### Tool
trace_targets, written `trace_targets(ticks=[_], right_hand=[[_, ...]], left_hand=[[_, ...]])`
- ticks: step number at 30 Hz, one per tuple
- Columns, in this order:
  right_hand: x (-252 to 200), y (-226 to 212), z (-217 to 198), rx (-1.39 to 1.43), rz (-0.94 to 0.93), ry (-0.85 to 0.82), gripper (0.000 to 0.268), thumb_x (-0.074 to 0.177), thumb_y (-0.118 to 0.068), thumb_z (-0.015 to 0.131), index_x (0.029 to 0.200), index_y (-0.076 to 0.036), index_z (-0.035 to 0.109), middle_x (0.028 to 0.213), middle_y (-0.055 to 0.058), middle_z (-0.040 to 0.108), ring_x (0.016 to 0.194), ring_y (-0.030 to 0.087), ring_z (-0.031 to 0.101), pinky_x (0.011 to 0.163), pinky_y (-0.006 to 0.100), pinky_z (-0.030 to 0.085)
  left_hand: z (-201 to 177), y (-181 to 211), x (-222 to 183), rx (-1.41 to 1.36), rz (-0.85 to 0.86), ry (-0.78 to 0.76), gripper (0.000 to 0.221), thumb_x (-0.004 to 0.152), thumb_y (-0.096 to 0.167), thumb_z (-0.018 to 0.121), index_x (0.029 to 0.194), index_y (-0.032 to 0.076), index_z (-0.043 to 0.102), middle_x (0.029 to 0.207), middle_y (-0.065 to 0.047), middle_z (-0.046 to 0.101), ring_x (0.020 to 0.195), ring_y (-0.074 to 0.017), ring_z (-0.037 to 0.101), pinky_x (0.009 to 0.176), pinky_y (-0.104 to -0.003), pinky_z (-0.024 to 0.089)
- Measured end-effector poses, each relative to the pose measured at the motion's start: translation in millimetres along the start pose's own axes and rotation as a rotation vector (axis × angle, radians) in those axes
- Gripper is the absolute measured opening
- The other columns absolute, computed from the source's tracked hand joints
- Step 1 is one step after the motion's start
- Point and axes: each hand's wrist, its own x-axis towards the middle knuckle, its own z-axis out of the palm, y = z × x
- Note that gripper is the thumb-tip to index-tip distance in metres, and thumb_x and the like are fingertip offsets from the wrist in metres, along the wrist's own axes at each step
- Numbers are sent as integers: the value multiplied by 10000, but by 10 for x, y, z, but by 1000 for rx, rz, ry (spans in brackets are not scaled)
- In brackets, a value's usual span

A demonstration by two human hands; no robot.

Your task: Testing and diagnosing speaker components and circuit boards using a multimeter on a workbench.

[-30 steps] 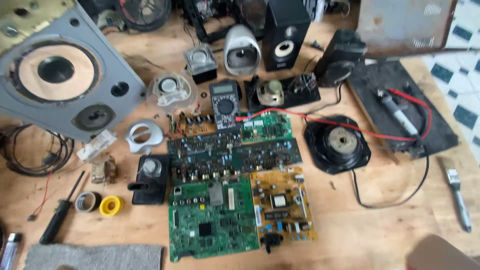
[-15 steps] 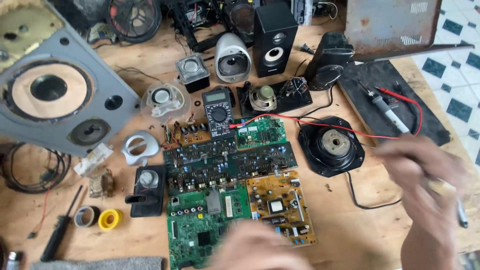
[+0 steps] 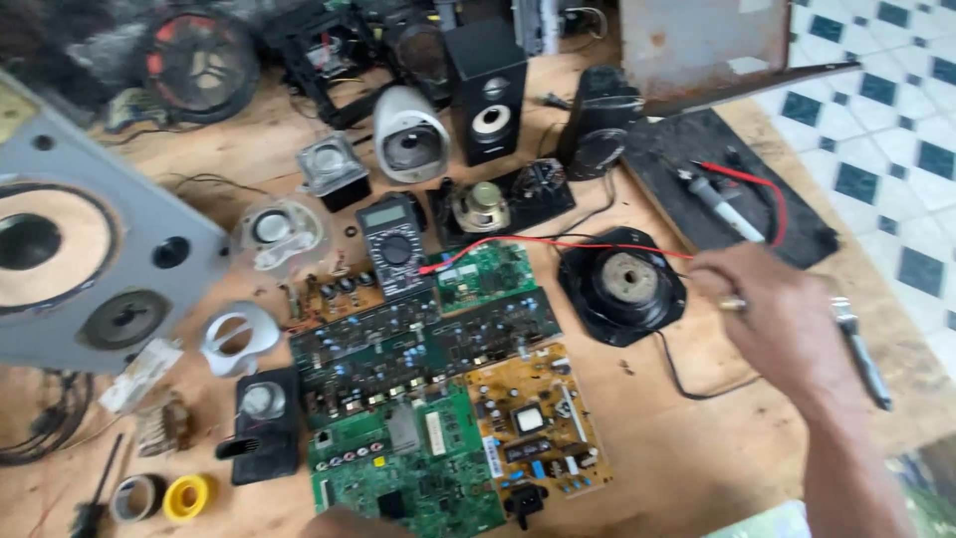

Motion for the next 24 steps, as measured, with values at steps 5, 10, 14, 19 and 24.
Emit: trace_targets(ticks=[5, 10, 14, 19, 24], right_hand=[[-198, 492, 496, -326, 309, -369, 412, 805, -182, 525, 1152, -322, 697, 1237, -90, 685, 1114, 195, 657, 832, 418, 551], [-202, 438, 575, -361, 642, -568, 432, 907, -325, 578, 1338, -344, 594, 1074, 107, 733, 1048, 370, 711, 933, 528, 547], [-268, 633, 798, -314, 686, -533, 514, 887, -392, 612, 1377, -248, 554, 1060, 173, 728, 1039, 422, 703, 913, 581, 531], [-153, 579, 806, -309, 709, -539, 539, 870, -391, 628, 1383, -253, 540, 1091, 166, 711, 1087, 420, 682, 921, 564, 542], [-152, 545, 820, -319, 719, -574, 587, 871, -357, 648, 1421, -230, 489, 1134, 172, 700, 1137, 398, 666, 975, 547, 524]], left_hand=[[-1216, -1463, -50, -18, 552, 238, 261, 791, 425, 673, 800, 166, 701, 857, -108, 601, 817, -374, 539, 656, -540, 431], [-880, -2104, 650, 320, 261, 405, 515, 802, 369, 733, 1163, 15, 634, 1015, -204, 590, 1028, -371, 505, 882, -496, 372], [-930, -2099, 897, 397, 121, 258, 770, 776, 546, 738, 1296, 9, 552, 1106, -254, 638, 1160, -395, 443, 982, -516, 269], [-687, -2162, 1087, 360, 102, 243, 968, 661, 612, 777, 1335, -14, 476, 1153, -308, 616, 1229, -453, 398, 1029, -547, 203], [-593, -2207, 1165, 343, 137, 261, 1081, 601, 666, 771, 1341, -46, 432, 1180, -350, 564, 1251, -481, 352, 1042, -573, 154]])
